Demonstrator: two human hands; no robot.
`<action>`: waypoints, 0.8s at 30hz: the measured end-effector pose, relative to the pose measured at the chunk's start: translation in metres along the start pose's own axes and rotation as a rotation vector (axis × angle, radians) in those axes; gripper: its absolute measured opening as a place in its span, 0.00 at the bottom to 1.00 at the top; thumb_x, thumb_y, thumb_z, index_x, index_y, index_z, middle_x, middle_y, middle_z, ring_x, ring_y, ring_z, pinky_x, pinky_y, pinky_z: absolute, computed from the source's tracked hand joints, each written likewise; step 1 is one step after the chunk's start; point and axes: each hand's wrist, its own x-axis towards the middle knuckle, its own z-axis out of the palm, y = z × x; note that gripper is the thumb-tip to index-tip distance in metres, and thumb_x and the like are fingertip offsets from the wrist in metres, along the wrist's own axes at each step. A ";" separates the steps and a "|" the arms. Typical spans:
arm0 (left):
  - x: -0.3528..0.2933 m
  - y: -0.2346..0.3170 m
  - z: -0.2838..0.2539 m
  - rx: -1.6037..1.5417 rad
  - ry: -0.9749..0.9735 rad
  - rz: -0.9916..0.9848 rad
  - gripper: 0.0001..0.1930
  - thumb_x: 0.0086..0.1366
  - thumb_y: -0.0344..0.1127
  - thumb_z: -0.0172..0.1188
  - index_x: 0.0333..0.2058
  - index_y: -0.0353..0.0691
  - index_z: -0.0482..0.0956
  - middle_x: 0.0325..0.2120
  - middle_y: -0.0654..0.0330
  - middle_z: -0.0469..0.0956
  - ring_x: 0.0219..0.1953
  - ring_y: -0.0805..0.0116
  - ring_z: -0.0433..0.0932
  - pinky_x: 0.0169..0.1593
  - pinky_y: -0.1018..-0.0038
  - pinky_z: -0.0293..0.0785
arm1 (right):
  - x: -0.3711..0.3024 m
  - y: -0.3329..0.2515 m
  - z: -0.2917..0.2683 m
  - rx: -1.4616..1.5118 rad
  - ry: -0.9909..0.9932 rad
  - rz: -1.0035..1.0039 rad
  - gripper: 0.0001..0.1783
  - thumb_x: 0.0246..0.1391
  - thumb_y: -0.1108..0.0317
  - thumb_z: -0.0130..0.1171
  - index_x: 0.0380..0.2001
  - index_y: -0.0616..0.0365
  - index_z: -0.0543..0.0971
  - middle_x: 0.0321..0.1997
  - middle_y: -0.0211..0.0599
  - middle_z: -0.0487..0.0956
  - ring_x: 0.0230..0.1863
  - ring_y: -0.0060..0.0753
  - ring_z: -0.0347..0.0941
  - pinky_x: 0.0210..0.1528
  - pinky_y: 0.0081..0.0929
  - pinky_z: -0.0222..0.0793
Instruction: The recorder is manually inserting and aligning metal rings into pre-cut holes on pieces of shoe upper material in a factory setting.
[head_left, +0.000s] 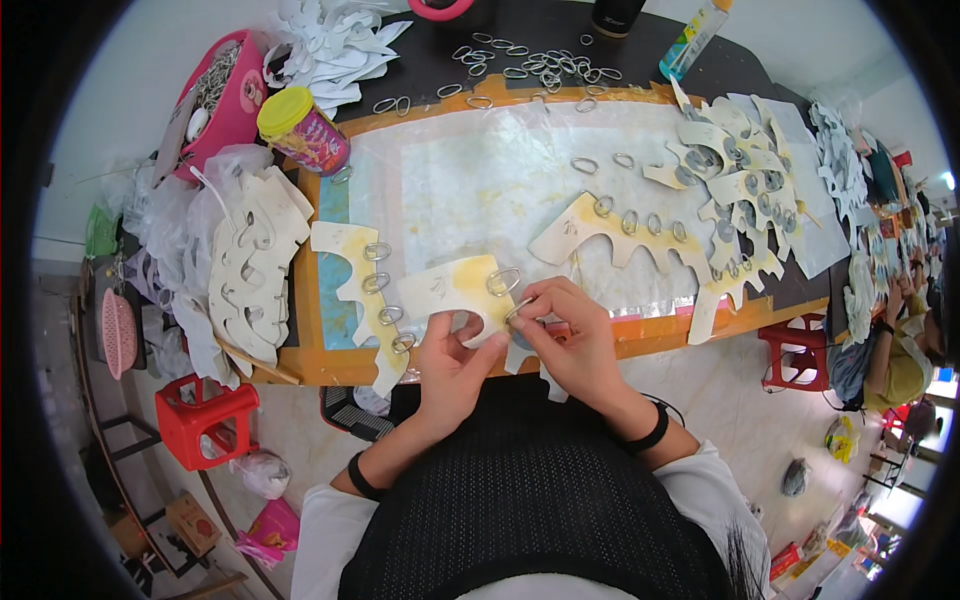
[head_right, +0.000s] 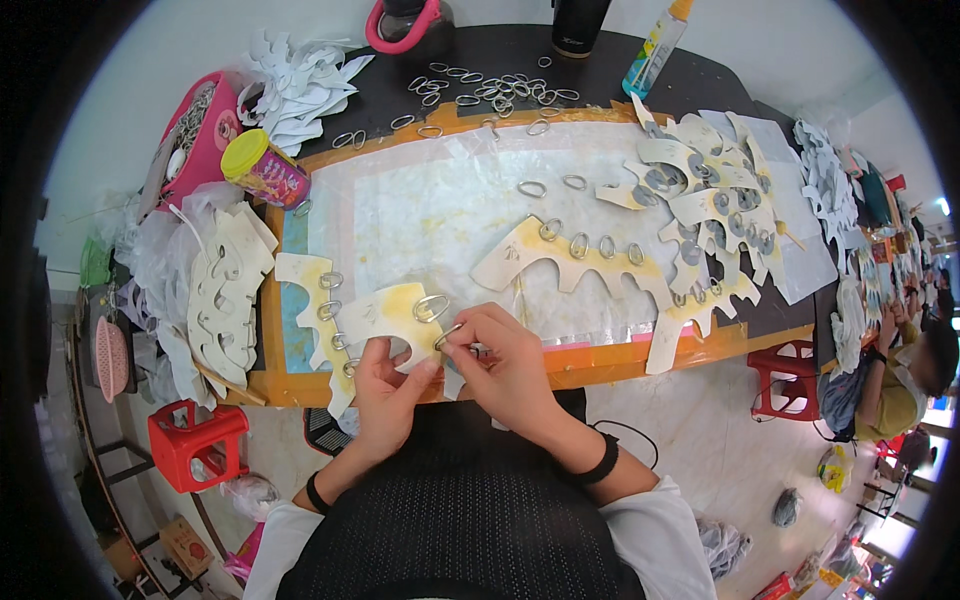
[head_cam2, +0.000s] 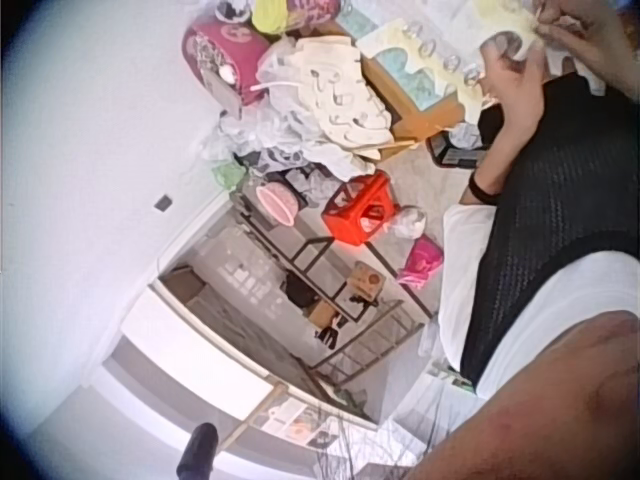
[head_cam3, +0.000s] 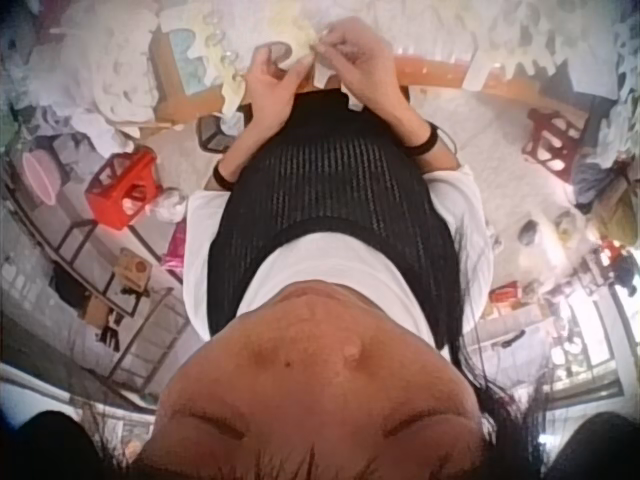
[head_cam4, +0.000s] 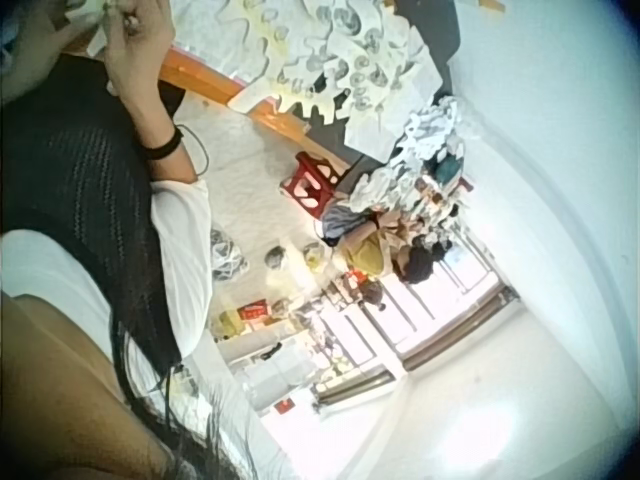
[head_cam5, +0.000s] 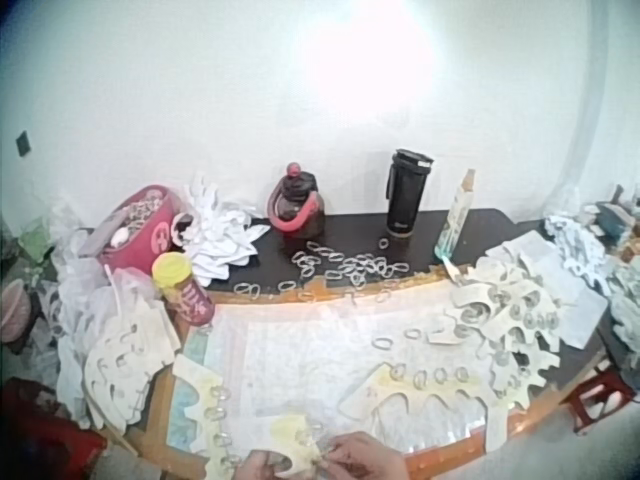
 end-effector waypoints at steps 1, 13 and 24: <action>-0.004 -0.001 -0.002 -0.044 -0.032 -0.067 0.23 0.62 0.19 0.58 0.55 0.32 0.63 0.48 0.54 0.70 0.49 0.73 0.72 0.43 0.81 0.76 | 0.002 -0.004 -0.004 -0.020 -0.036 -0.025 0.04 0.50 0.79 0.60 0.31 0.63 0.76 0.34 0.39 0.77 0.34 0.29 0.76 0.32 0.22 0.72; -0.030 -0.003 -0.024 0.232 0.162 0.693 0.19 0.51 0.30 0.67 0.42 0.35 0.72 0.37 0.52 0.76 0.40 0.62 0.74 0.50 0.64 0.69 | 0.023 0.002 -0.031 -0.782 -0.343 -0.362 0.05 0.46 0.77 0.58 0.29 0.58 0.75 0.38 0.32 0.74 0.44 0.40 0.70 0.46 0.32 0.66; 0.042 0.001 0.002 0.926 -0.377 0.356 0.23 0.52 0.24 0.64 0.48 0.41 0.70 0.44 0.63 0.78 0.62 0.55 0.66 0.67 0.38 0.36 | 0.011 0.011 -0.031 -0.807 -0.280 -0.427 0.08 0.40 0.75 0.57 0.29 0.55 0.76 0.33 0.28 0.73 0.41 0.35 0.67 0.48 0.36 0.57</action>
